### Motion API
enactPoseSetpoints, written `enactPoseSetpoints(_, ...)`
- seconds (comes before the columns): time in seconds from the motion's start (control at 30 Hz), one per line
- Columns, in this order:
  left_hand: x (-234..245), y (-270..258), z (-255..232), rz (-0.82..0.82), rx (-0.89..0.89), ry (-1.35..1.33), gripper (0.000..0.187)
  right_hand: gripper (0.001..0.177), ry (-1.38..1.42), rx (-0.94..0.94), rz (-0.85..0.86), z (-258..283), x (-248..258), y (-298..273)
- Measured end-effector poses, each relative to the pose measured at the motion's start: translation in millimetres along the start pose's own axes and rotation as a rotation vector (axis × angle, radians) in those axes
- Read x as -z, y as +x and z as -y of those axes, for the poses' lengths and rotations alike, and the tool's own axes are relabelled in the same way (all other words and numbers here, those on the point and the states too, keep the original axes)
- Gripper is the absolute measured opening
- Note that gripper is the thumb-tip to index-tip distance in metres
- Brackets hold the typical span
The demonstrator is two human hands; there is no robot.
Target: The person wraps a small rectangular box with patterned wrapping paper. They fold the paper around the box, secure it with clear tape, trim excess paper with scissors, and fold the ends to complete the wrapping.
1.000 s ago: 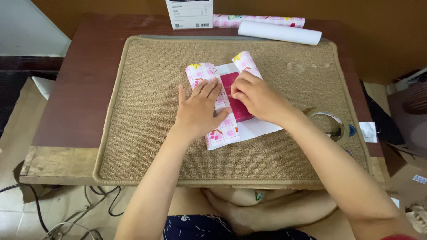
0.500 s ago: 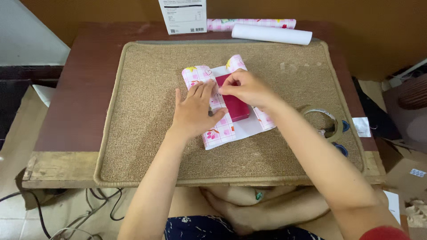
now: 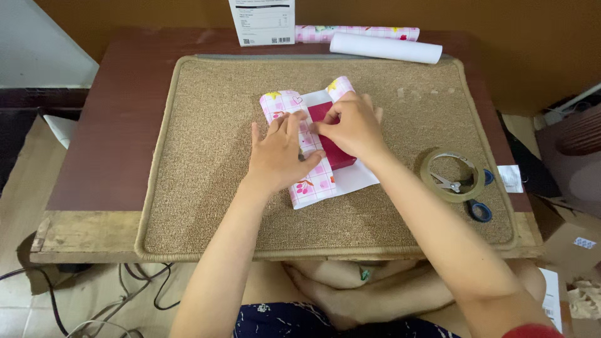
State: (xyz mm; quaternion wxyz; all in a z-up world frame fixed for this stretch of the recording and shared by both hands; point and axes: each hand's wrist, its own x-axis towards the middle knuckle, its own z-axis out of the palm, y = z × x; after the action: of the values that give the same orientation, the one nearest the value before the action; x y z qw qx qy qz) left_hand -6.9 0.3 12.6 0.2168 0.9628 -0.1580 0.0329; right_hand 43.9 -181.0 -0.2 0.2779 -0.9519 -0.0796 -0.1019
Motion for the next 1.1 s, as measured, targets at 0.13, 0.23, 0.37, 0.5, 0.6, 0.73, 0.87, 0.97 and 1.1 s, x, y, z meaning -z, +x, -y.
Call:
enactPoseSetpoints(0.13, -1.4, 0.5, 0.3, -0.002, -0.012, -0.004, 0.082, 0.031, 0.012, 0.022, -0.046, 1.6, -1.9, -5.8)
enactPoseSetpoints(0.23, -3.3, 0.8, 0.6, -0.002, 0.000, 0.016, 0.082, 0.027, -0.010, 0.057, -0.092, 4.3, -6.1, -10.9)
enactPoseSetpoints(0.37, -5.9, 1.7, 2.3, -0.036, -0.023, 0.017, 0.085, 0.028, -0.084, 0.075, -0.132, 7.8, -9.7, -15.2)
enactPoseSetpoints(0.5, -8.9, 2.1, 4.0, -0.041, -0.032, 0.037, 0.089, 0.032, -0.118, 0.074, -0.165, 7.8, -11.3, -19.9)
enactPoseSetpoints(0.6, -8.7, 2.3, 4.1, -0.039, -0.036, 0.034, 0.085, 0.040, -0.136, 0.065, -0.188, 6.0, -9.8, -21.3)
enactPoseSetpoints(0.73, -7.2, 1.8, 3.7, -0.015, -0.031, 0.033, 0.082, 0.053, -0.160, 0.036, -0.167, 1.0, -5.6, -17.1)
enactPoseSetpoints(0.87, -6.5, 2.2, 2.7, 0.013, -0.003, 0.038, 0.077, 0.059, -0.171, -0.029, -0.087, -6.6, -3.4, -9.1)
enactPoseSetpoints(0.97, -7.2, 2.0, 2.9, 0.003, -0.006, 0.036, 0.079, 0.063, -0.151, -0.068, -0.041, -13.8, -6.4, -4.0)
enactPoseSetpoints(1.1, -7.9, 2.8, 4.2, -0.018, -0.021, 0.015, 0.087, 0.054, -0.071, -0.030, -0.071, -24.5, -8.6, -3.2)
